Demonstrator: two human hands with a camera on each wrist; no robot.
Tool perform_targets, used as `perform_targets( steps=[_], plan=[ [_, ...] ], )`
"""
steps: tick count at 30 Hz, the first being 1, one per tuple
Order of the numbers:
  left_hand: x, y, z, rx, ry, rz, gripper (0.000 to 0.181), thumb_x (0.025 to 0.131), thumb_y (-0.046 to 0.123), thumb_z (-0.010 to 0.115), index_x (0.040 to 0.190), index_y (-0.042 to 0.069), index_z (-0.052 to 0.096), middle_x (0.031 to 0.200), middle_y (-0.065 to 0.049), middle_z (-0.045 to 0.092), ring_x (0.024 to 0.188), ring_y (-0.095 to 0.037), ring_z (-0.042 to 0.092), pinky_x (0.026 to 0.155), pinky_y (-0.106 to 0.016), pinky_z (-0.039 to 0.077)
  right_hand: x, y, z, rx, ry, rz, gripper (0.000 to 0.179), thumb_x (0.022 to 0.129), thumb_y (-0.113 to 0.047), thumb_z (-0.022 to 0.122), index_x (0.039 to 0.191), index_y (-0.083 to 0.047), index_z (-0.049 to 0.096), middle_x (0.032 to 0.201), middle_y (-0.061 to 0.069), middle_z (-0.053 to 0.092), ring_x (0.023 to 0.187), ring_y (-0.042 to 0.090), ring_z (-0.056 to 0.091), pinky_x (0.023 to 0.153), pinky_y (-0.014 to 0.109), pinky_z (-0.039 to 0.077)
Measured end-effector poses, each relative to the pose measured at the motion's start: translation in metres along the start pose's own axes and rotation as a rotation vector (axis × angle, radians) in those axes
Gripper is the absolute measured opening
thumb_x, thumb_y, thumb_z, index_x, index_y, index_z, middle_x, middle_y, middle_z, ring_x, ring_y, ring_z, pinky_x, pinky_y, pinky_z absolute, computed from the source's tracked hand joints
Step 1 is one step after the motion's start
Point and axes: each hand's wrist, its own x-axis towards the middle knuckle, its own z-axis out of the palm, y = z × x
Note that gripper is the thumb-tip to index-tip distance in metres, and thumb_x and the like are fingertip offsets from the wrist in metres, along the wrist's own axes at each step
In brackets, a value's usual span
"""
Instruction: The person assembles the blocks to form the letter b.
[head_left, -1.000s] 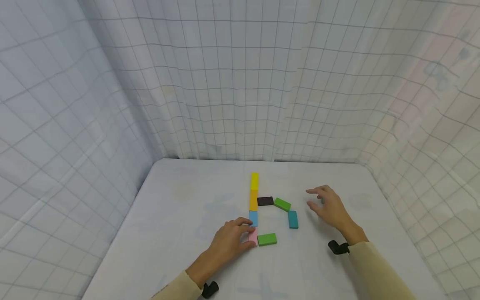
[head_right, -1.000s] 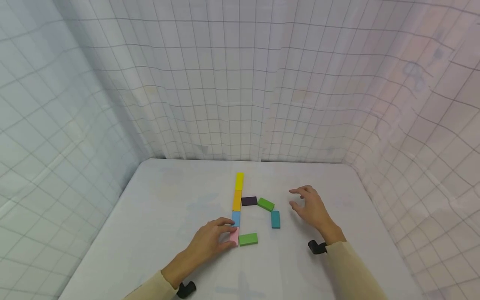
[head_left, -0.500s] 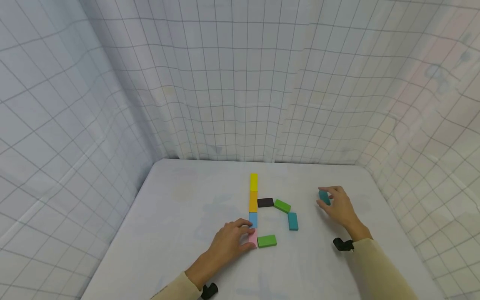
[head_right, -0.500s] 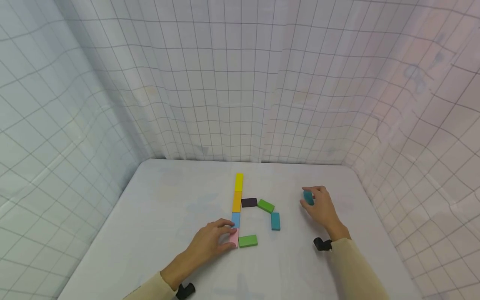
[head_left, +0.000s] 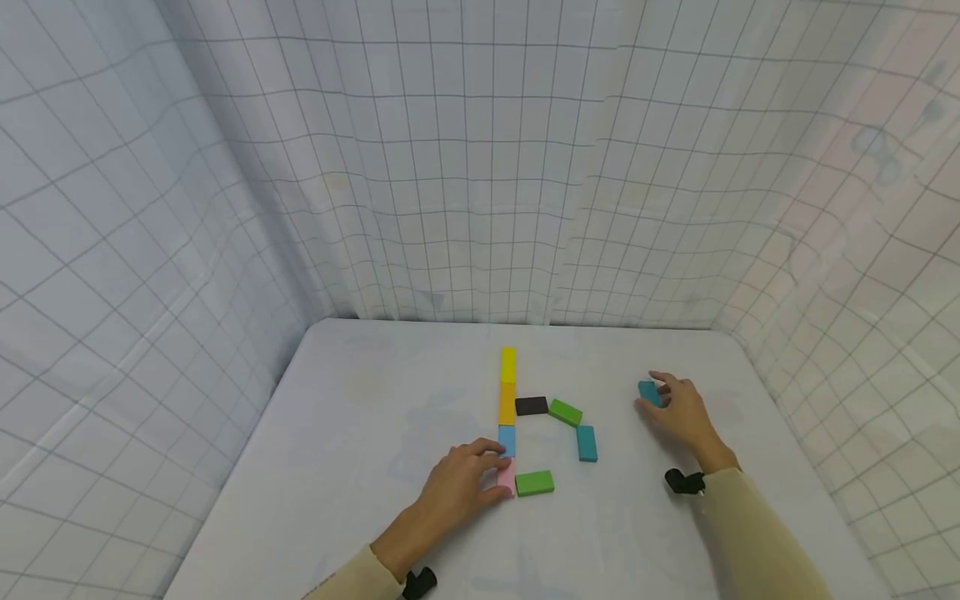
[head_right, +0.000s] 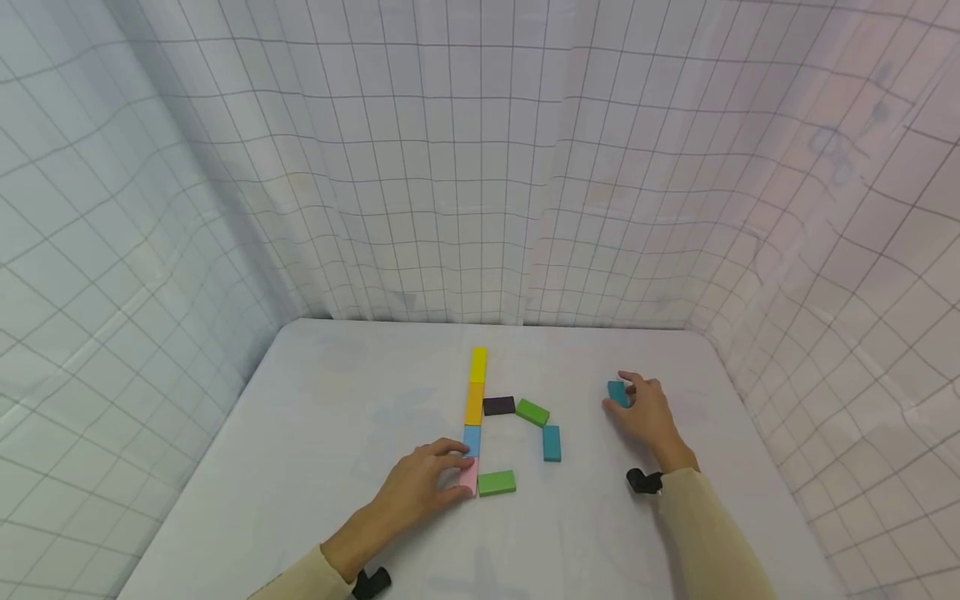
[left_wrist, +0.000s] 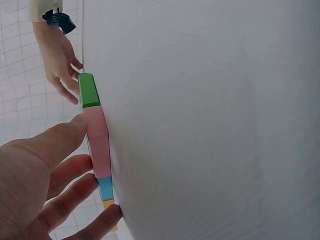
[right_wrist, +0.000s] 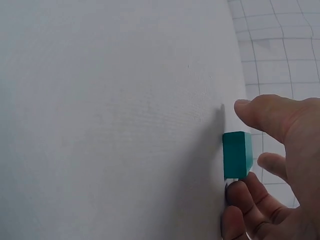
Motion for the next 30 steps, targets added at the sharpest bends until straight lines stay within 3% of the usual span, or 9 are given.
perform_targets(
  steps=[7,26,30],
  plan=[
    [-0.002,0.003,0.000,0.002,0.001,0.000,0.049,0.097,0.040,0.098,0.139,0.017,0.087,0.149,-0.004,0.079,0.135,-0.032,0.077,0.119,-0.073,0.059,0.000,-0.003,0.000,-0.010,-0.033,0.021,0.064,0.107,-0.022,0.081,0.159,0.009,0.061,0.129,0.040,0.069,0.116,0.052,0.071,0.098,0.065,0.062],
    [-0.002,0.003,-0.003,0.014,-0.010,-0.008,0.050,0.096,0.039,0.098,0.139,0.017,0.087,0.149,-0.004,0.079,0.135,-0.032,0.077,0.119,-0.073,0.059,-0.008,-0.015,0.003,-0.010,-0.064,0.018,0.055,0.107,-0.015,0.081,0.156,0.004,0.066,0.128,0.034,0.070,0.111,0.043,0.074,0.092,0.058,0.064],
    [-0.002,0.002,-0.003,0.003,0.001,0.001,0.049,0.096,0.038,0.099,0.138,0.016,0.087,0.148,-0.004,0.079,0.136,-0.032,0.077,0.118,-0.074,0.059,-0.010,-0.019,0.003,-0.014,-0.063,0.002,0.055,0.106,-0.014,0.081,0.156,0.003,0.067,0.127,0.032,0.071,0.107,0.039,0.073,0.087,0.050,0.063]
  ],
)
